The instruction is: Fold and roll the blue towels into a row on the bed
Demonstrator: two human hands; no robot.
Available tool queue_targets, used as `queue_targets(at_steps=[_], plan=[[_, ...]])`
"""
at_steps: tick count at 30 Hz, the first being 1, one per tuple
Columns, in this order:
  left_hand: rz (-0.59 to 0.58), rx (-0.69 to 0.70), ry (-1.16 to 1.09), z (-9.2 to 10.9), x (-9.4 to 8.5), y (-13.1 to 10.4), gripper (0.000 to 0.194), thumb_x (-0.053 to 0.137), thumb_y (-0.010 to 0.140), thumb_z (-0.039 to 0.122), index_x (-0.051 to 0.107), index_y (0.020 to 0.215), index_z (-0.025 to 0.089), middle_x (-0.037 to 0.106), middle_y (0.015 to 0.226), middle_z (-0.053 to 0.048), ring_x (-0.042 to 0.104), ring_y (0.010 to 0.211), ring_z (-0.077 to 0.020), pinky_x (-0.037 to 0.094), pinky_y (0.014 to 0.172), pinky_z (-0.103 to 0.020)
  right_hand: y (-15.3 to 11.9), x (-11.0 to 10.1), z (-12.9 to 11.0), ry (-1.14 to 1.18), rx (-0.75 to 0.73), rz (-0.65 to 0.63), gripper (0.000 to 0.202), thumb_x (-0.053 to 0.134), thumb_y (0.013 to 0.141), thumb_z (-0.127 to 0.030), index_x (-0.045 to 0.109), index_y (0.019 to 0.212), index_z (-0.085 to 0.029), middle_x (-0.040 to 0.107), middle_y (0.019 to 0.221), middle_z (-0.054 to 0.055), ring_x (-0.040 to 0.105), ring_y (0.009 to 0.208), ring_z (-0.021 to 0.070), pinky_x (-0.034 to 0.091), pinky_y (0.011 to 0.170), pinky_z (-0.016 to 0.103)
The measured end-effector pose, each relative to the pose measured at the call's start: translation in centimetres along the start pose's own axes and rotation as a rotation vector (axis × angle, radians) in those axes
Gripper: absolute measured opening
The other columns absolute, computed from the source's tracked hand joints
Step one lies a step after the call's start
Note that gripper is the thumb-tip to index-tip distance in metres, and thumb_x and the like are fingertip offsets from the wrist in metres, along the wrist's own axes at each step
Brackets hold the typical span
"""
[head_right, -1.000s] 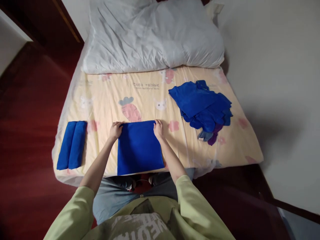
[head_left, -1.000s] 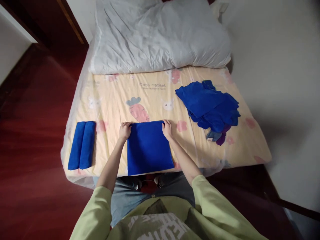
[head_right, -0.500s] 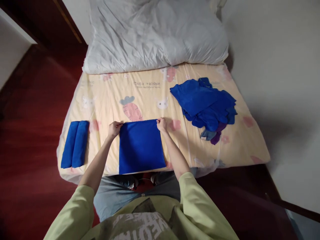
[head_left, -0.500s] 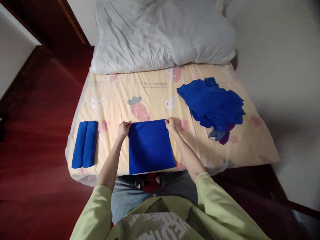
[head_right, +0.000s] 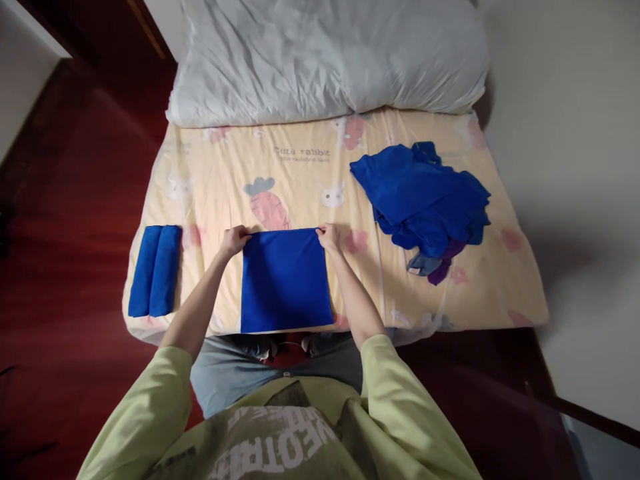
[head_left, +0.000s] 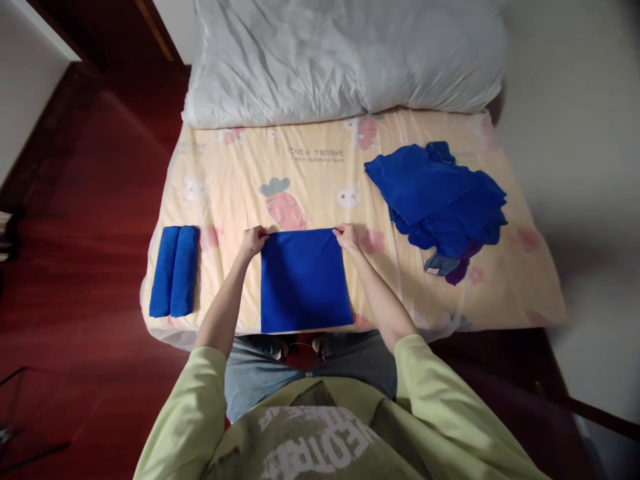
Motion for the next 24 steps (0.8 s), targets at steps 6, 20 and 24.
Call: queue_targets(at_steps=[6, 20, 24], plan=[[0.115, -0.044, -0.045, 0.4, -2.3, 2.4, 0.017, 0.068, 0.082, 0.023, 0.067, 0.098, 0.017, 0.076, 0.096, -0.008, 0.068, 0.085, -0.0217, 0.052, 0.087, -0.034, 1.3, -1.6, -2.0, -0.057, -0.049, 0.127, 0.017, 0.063, 0.089, -0.016, 0.076, 0.099, -0.012, 0.076, 0.101, 0.014, 0.071, 0.097, 0.0249, 0.053, 0.096, 0.036], [0.12, 0.282, 0.095, 7.4, 7.9, -8.5, 0.059, 0.04, 0.101, 0.036, 0.042, 0.156, 0.017, 0.027, 0.169, -0.01, 0.015, 0.159, -0.0292, 0.013, 0.13, -0.055, -11.7, 6.3, -8.0, -0.304, -0.602, -0.106, 0.054, 0.038, 0.106, -0.037, 0.041, 0.158, -0.02, 0.032, 0.167, 0.008, 0.018, 0.159, 0.0247, 0.015, 0.13, 0.053], [0.193, 0.162, 0.092, 4.7, 6.5, -11.1, 0.06, 0.038, 0.102, 0.038, 0.039, 0.158, 0.014, 0.021, 0.17, -0.012, 0.011, 0.16, -0.0293, 0.012, 0.13, -0.055, -12.9, 4.0, -6.0, -0.29, -0.548, -0.08, 0.055, 0.036, 0.107, -0.036, 0.039, 0.158, -0.016, 0.029, 0.168, 0.009, 0.018, 0.159, 0.0246, 0.014, 0.131, 0.054]])
Point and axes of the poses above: each hand's wrist, its own y-axis towards the middle knuckle, its own x-axis out of the palm, z = x × y, the point moved 8 cm from there along y, towards the middle knuckle
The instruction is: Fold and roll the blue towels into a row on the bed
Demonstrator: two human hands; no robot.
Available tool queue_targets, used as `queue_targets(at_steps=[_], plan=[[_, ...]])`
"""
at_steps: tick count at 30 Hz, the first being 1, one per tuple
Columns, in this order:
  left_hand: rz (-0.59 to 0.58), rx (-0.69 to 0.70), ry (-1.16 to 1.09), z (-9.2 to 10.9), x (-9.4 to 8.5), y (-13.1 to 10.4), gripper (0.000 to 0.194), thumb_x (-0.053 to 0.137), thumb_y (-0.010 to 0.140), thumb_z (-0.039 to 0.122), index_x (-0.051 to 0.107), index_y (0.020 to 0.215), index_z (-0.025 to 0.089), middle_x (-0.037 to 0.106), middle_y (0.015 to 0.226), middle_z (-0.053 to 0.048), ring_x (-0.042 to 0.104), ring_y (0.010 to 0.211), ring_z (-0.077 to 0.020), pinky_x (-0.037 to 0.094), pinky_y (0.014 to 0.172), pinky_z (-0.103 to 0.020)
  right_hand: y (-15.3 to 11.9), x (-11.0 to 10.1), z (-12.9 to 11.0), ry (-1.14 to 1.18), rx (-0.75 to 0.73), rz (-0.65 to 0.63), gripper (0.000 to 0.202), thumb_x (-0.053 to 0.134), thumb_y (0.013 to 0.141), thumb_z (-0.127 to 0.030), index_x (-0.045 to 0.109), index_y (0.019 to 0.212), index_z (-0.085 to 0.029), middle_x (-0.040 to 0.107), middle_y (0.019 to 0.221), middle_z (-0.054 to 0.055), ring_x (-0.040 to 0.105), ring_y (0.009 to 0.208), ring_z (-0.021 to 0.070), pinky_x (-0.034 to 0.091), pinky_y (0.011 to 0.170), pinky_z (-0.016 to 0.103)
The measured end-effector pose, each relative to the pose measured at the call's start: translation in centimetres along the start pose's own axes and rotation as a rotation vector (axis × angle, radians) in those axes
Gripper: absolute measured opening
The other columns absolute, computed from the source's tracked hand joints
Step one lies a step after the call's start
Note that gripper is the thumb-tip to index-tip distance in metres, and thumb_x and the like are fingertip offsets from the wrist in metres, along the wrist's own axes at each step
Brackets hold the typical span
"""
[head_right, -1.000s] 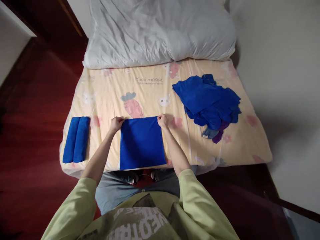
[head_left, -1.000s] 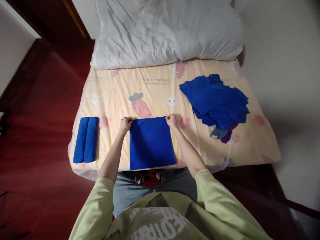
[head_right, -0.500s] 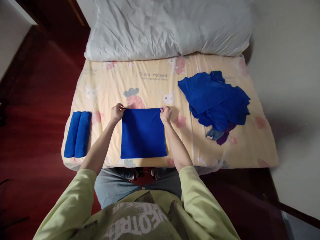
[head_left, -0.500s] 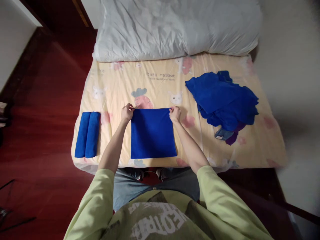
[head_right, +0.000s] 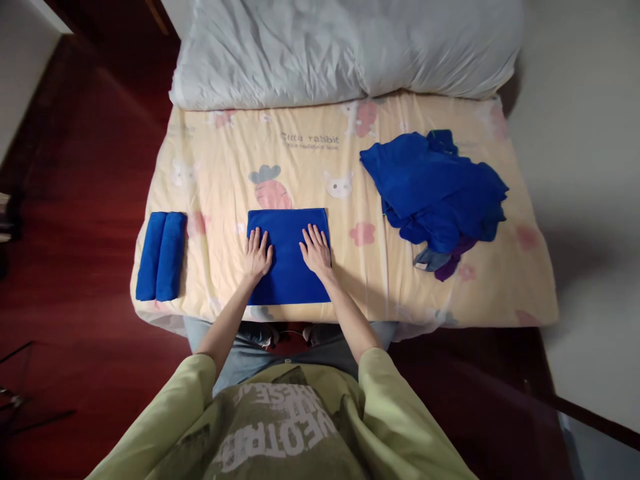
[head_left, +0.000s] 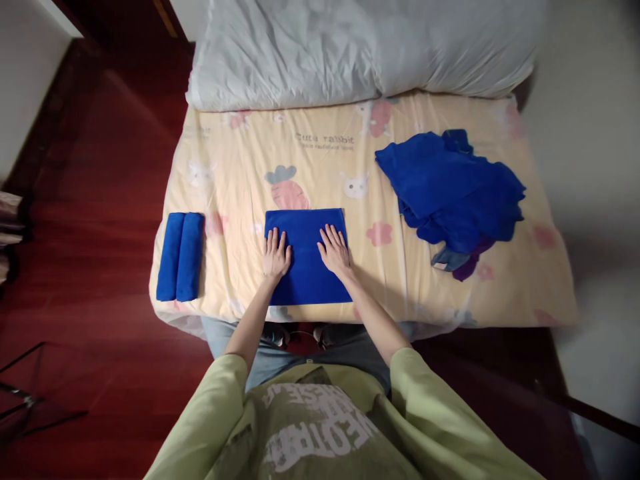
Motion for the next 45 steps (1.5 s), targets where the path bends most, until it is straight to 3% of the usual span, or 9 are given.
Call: queue_targets(at_steps=[4, 10, 13, 16, 19, 26, 33, 39, 45], plan=[[-0.024, 0.043, -0.012, -0.3, -1.7, -4.3, 0.058, 0.037, 0.103, 0.034, 0.041, 0.157, 0.014, 0.021, 0.17, -0.013, 0.01, 0.159, -0.0296, 0.013, 0.13, -0.057, -4.0, -1.6, -0.2, 0.04, -0.038, -0.026, 0.053, 0.035, 0.106, -0.031, 0.042, 0.157, -0.018, 0.033, 0.166, 0.008, 0.021, 0.158, 0.0231, 0.017, 0.131, 0.053], [-0.19, 0.286, -0.002, -0.2, -1.8, -13.4, 0.051, 0.037, 0.101, 0.02, 0.05, 0.151, 0.017, 0.036, 0.164, -0.013, 0.022, 0.157, -0.0263, 0.022, 0.13, -0.053, -14.1, -1.8, -1.0, 0.085, -0.178, -0.132, 0.046, 0.039, 0.105, -0.024, 0.055, 0.148, -0.023, 0.043, 0.16, 0.004, 0.034, 0.153, 0.0208, 0.026, 0.13, 0.048], [-0.219, 0.368, -0.026, -1.3, -1.9, -16.9, 0.048, 0.038, 0.102, 0.019, 0.054, 0.147, 0.021, 0.045, 0.159, -0.011, 0.033, 0.153, -0.0248, 0.031, 0.127, -0.051, -18.1, -2.1, 0.3, 0.124, -0.198, -0.077, 0.041, 0.046, 0.103, -0.023, 0.063, 0.141, -0.025, 0.054, 0.153, 0.004, 0.044, 0.148, 0.0222, 0.036, 0.125, 0.049], [-0.136, 0.399, -0.073, -2.7, -3.0, -18.8, 0.043, 0.042, 0.104, 0.023, 0.056, 0.144, 0.022, 0.053, 0.153, -0.01, 0.043, 0.148, -0.0239, 0.041, 0.122, -0.05, -20.2, -2.6, 1.7, 0.185, -0.229, 0.026, 0.041, 0.053, 0.1, -0.021, 0.065, 0.138, -0.025, 0.061, 0.146, 0.005, 0.052, 0.141, 0.0242, 0.046, 0.119, 0.05], [-0.057, 0.391, -0.106, -3.5, -3.7, -19.1, 0.039, 0.043, 0.103, 0.022, 0.06, 0.139, 0.021, 0.06, 0.146, -0.01, 0.052, 0.141, -0.0228, 0.048, 0.117, -0.047, -20.3, -2.8, 2.5, 0.223, -0.252, 0.099, 0.045, 0.052, 0.096, -0.013, 0.066, 0.137, -0.025, 0.065, 0.141, 0.006, 0.059, 0.135, 0.0238, 0.051, 0.115, 0.049], [0.003, 0.291, -0.047, -3.8, -3.5, -16.8, 0.033, 0.045, 0.098, 0.015, 0.073, 0.114, 0.019, 0.073, 0.123, -0.012, 0.066, 0.118, -0.025, 0.057, 0.102, -0.046, -18.1, -2.2, 3.3, 0.192, -0.185, 0.175, 0.053, 0.045, 0.084, 0.001, 0.078, 0.118, -0.023, 0.076, 0.118, 0.008, 0.07, 0.114, 0.0239, 0.058, 0.105, 0.047], [-0.078, 0.353, -0.108, -4.9, -4.0, -19.6, 0.034, 0.047, 0.099, 0.021, 0.071, 0.124, 0.02, 0.07, 0.132, -0.01, 0.061, 0.13, -0.0249, 0.052, 0.109, -0.047, -20.9, -2.6, 3.6, 0.276, -0.239, 0.173, 0.042, 0.046, 0.094, -0.008, 0.079, 0.113, -0.023, 0.077, 0.116, 0.008, 0.07, 0.114, 0.0228, 0.059, 0.103, 0.046], [-0.011, 0.181, -0.3, -6.0, -4.0, -20.2, 0.036, 0.042, 0.1, 0.024, 0.074, 0.116, 0.018, 0.072, 0.128, -0.011, 0.063, 0.127, -0.0238, 0.049, 0.113, -0.048, -22.6, -2.7, 3.3, 0.36, -0.156, 0.172, 0.043, 0.044, 0.095, -0.01, 0.077, 0.118, -0.023, 0.073, 0.128, 0.008, 0.065, 0.126, 0.0215, 0.053, 0.111, 0.047], [0.007, 0.019, -0.386, -6.6, -4.6, -19.2, 0.032, 0.05, 0.097, 0.035, 0.073, 0.114, 0.02, 0.074, 0.118, -0.01, 0.068, 0.115, -0.0249, 0.054, 0.106, -0.045, -22.5, -2.7, 4.6, 0.464, 0.03, 0.26, 0.031, 0.052, 0.094, -0.022, 0.077, 0.112, -0.022, 0.075, 0.117, 0.011, 0.068, 0.116, 0.0236, 0.053, 0.107, 0.046]])
Point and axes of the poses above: each hand's wrist, its own y-axis towards the middle knuckle, its own x-axis out of the palm, z = x × y, the point moved 8 cm from there along y, towards the middle knuckle
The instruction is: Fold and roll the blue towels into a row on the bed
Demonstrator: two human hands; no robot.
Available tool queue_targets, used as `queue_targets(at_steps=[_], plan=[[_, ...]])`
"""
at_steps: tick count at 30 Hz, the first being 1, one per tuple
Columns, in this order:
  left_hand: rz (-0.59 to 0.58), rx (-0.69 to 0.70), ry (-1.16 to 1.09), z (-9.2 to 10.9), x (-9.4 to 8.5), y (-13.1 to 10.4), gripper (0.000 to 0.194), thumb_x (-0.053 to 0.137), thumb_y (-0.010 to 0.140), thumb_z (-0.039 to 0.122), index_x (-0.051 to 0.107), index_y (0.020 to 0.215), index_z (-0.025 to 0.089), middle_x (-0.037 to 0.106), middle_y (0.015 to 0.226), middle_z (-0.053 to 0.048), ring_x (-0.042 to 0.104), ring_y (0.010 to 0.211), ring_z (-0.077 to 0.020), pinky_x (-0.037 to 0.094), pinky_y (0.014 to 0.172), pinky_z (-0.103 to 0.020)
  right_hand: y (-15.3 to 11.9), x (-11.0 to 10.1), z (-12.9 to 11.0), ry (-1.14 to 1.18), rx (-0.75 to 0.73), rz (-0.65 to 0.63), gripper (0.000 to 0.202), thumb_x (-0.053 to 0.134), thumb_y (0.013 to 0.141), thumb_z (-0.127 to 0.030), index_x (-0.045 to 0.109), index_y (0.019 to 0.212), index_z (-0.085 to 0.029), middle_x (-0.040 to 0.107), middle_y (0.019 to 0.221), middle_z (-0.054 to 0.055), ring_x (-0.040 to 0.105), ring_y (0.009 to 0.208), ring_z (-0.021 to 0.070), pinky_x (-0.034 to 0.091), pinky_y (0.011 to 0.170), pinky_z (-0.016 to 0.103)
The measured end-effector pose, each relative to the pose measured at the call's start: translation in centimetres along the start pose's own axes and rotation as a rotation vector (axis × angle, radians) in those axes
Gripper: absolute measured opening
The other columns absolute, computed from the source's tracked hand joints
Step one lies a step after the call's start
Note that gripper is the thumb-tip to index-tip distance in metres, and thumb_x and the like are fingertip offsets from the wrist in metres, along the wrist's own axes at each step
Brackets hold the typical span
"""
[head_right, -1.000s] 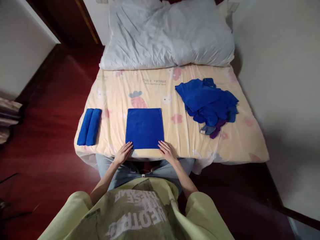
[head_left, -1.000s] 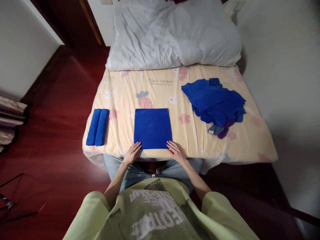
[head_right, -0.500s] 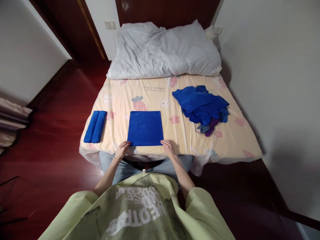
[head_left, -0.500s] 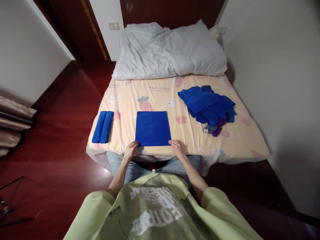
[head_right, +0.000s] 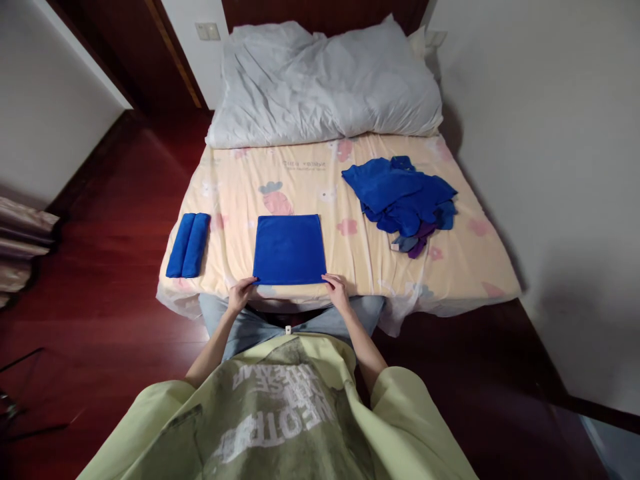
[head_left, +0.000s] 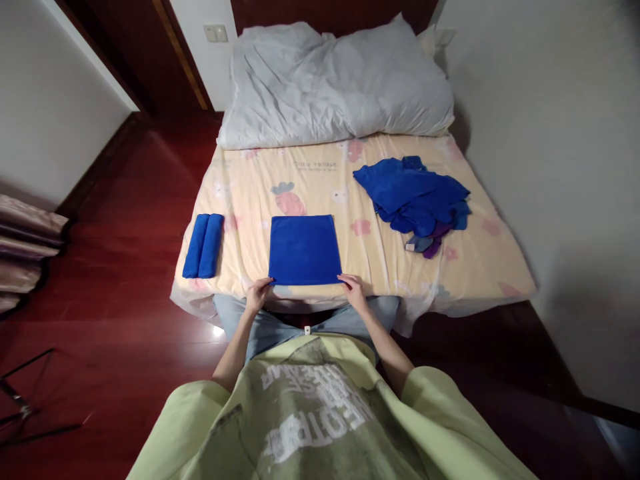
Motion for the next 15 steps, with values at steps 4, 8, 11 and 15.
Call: queue_targets(at_steps=[4, 8, 11, 15], plan=[[0.088, -0.151, 0.082, -0.9, -0.7, 1.2, 0.036, 0.053, 0.096, 0.045, 0.073, 0.109, 0.018, 0.074, 0.1, -0.012, 0.07, 0.093, -0.0248, 0.057, 0.091, -0.04, 0.7, 0.0, 2.1, 0.005, 0.205, 0.092, 0.031, 0.057, 0.091, -0.041, 0.076, 0.103, -0.018, 0.076, 0.103, 0.014, 0.07, 0.097, 0.0263, 0.058, 0.093, 0.043], [0.076, -0.217, 0.162, -1.2, -0.1, 2.6, 0.033, 0.048, 0.098, 0.043, 0.07, 0.104, 0.019, 0.072, 0.094, -0.011, 0.068, 0.092, -0.0253, 0.055, 0.087, -0.038, 1.8, 0.5, 3.3, 0.026, 0.359, 0.125, 0.043, 0.058, 0.088, -0.057, 0.074, 0.095, -0.017, 0.076, 0.093, 0.015, 0.07, 0.086, 0.0266, 0.059, 0.083, 0.041], [0.072, -0.256, 0.204, -1.3, 0.1, 3.1, 0.033, 0.045, 0.099, 0.043, 0.067, 0.108, 0.02, 0.072, 0.093, -0.01, 0.068, 0.091, -0.0249, 0.053, 0.083, -0.036, 2.6, 0.7, 3.2, 0.022, 0.383, 0.13, 0.048, 0.056, 0.088, -0.062, 0.073, 0.092, -0.017, 0.077, 0.093, 0.016, 0.071, 0.085, 0.0272, 0.058, 0.083, 0.041], [0.087, -0.312, 0.246, -1.2, 0.0, 3.2, 0.032, 0.044, 0.101, 0.041, 0.065, 0.114, 0.021, 0.073, 0.095, -0.01, 0.069, 0.092, -0.0244, 0.051, 0.08, -0.032, 3.3, 0.7, 2.8, -0.017, 0.385, 0.128, 0.054, 0.05, 0.089, -0.066, 0.072, 0.089, -0.017, 0.077, 0.092, 0.017, 0.071, 0.083, 0.0277, 0.057, 0.081, 0.04]])
Point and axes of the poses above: each hand's wrist, its own y-axis towards the middle knuckle, its own x-axis out of the palm, z = x × y, the point moved 8 cm from there along y, towards the middle knuckle
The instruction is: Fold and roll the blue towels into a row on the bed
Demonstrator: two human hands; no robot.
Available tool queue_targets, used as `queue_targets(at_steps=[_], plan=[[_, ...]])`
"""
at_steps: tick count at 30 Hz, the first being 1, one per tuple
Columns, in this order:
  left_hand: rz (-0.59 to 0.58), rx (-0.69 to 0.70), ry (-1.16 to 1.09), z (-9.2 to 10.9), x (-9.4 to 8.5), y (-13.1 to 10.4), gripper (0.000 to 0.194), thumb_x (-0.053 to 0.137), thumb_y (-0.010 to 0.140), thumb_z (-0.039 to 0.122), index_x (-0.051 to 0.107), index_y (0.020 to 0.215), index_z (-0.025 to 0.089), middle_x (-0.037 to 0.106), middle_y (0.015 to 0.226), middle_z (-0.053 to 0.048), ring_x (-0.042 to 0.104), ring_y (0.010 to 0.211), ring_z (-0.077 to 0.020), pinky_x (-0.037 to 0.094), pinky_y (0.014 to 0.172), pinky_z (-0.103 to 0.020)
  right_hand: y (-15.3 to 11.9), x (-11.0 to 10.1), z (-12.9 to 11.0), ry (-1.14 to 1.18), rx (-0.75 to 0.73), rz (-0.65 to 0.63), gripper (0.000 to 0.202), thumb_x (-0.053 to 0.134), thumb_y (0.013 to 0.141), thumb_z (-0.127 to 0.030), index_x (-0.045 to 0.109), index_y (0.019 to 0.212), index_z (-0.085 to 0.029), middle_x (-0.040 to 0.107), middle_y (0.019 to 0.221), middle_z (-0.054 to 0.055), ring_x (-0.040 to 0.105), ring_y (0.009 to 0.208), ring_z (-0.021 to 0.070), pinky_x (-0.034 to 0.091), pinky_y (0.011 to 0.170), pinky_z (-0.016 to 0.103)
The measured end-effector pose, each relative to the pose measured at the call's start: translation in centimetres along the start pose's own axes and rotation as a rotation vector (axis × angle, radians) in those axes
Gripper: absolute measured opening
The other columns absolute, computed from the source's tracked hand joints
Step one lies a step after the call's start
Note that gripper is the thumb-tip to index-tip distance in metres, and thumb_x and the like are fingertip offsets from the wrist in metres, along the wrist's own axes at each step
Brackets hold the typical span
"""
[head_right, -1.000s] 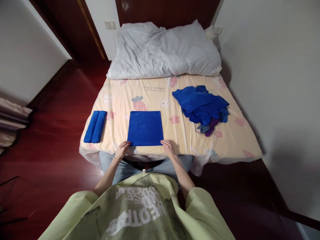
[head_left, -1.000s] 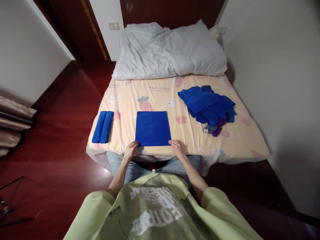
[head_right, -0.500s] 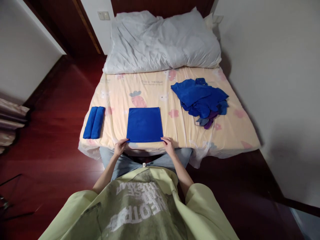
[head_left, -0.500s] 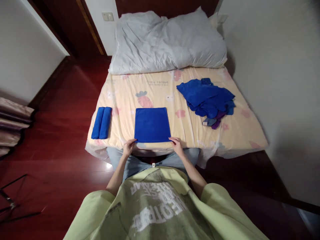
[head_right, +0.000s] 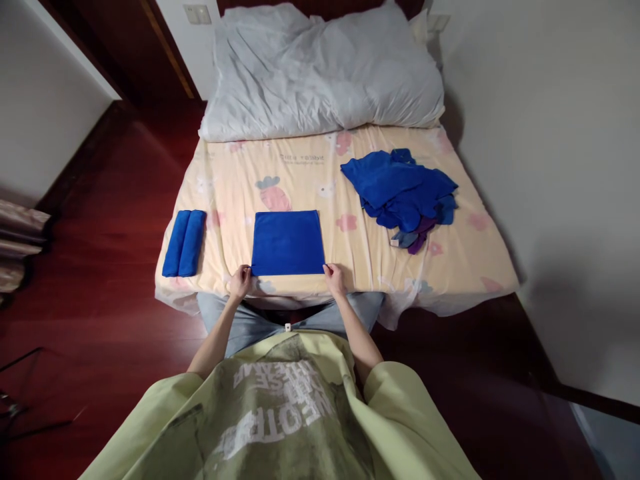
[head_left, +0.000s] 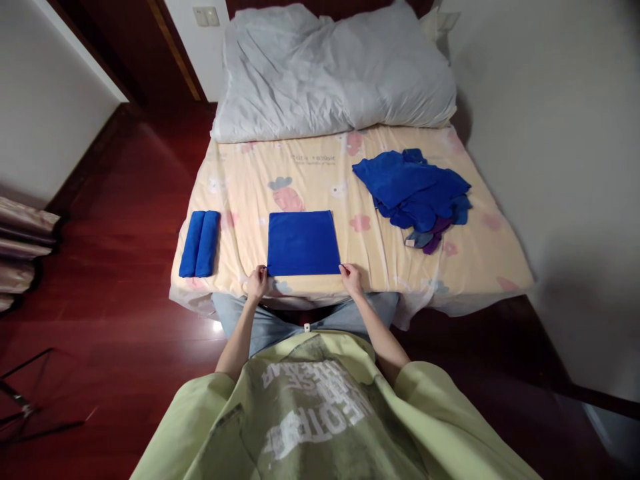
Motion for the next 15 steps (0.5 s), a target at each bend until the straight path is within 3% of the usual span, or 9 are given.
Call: queue_targets(at_steps=[15], plan=[[0.004, -0.076, 0.085, 0.49, -0.21, 0.42, 0.033, 0.047, 0.101, 0.042, 0.069, 0.116, 0.022, 0.075, 0.092, -0.008, 0.07, 0.089, -0.0234, 0.046, 0.072, -0.028, 0.19, 0.07, 0.26, -0.218, 0.082, 0.062, 0.046, 0.049, 0.095, -0.055, 0.076, 0.095, -0.018, 0.078, 0.092, 0.014, 0.07, 0.08, 0.0238, 0.052, 0.074, 0.032]])
Point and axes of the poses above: each hand's wrist, its own y-axis towards the middle knuckle, its own x-axis out of the palm, z = x × y, the point moved 8 cm from there along y, towards the middle knuckle
